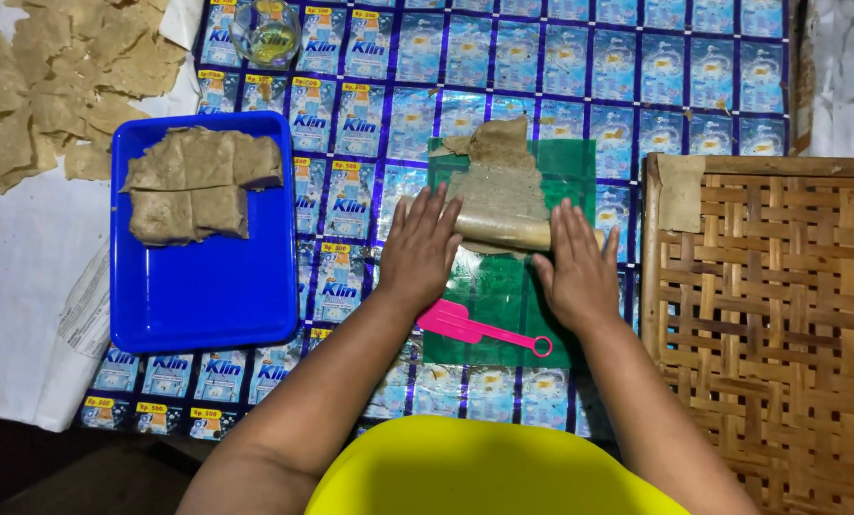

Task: Rolling out dough with a wooden rolling pin and shaping it with a small plastic tool.

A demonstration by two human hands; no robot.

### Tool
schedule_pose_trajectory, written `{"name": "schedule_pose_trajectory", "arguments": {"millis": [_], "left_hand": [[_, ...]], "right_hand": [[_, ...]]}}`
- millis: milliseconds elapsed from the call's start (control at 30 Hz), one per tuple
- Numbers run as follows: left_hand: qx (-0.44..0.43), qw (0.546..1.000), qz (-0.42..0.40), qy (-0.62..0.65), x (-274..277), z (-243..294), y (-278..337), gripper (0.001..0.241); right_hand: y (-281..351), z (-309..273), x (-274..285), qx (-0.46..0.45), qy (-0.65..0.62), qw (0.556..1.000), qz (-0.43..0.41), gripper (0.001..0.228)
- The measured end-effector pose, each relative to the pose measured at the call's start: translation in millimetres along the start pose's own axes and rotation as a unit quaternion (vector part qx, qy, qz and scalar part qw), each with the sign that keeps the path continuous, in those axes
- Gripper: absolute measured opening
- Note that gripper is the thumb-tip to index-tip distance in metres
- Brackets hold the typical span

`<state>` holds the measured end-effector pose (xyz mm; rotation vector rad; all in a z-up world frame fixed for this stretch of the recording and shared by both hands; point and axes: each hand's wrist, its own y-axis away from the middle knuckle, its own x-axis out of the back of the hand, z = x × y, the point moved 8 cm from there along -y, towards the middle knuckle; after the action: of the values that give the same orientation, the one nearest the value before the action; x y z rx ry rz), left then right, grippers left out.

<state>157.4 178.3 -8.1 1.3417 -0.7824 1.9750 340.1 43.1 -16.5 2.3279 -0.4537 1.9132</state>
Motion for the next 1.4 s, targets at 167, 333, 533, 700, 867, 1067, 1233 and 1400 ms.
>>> {"name": "schedule_pose_trajectory", "arguments": {"millis": [167,333,533,700,867,1067,1233,1400], "left_hand": [[0.014,1.0,-0.007,-0.011,-5,-4,-20,0.055],[-0.005,1.0,-0.009,-0.012,9,11,26,0.056],[0.004,1.0,0.016,-0.008,2,11,26,0.061],[0.057,0.997,-0.057,-0.01,-8,-10,-34,0.066],[0.071,0.997,-0.03,-0.01,-6,-24,-86,0.061],[0.116,0.989,-0.091,-0.028,-11,-43,-138,0.063],[0.149,0.981,-0.123,-0.008,-4,-53,-160,0.063],[0.156,0.979,-0.128,-0.009,4,-49,-147,0.064]], "right_hand": [[-22,14,-6,-0.008,0.009,1.0,0.004,0.075],[21,-13,6,-0.025,-0.003,1.0,0.007,0.074],[19,-12,-1,-0.021,0.009,1.0,0.022,0.077],[-41,20,-12,-0.024,0.011,1.0,0.004,0.08],[-92,33,-10,-0.045,0.029,0.998,-0.012,0.074],[-146,51,-11,-0.071,0.018,0.996,-0.048,0.074],[-175,56,-9,-0.087,0.007,0.994,-0.071,0.073],[-170,40,7,-0.077,-0.003,0.994,-0.072,0.071]]}}
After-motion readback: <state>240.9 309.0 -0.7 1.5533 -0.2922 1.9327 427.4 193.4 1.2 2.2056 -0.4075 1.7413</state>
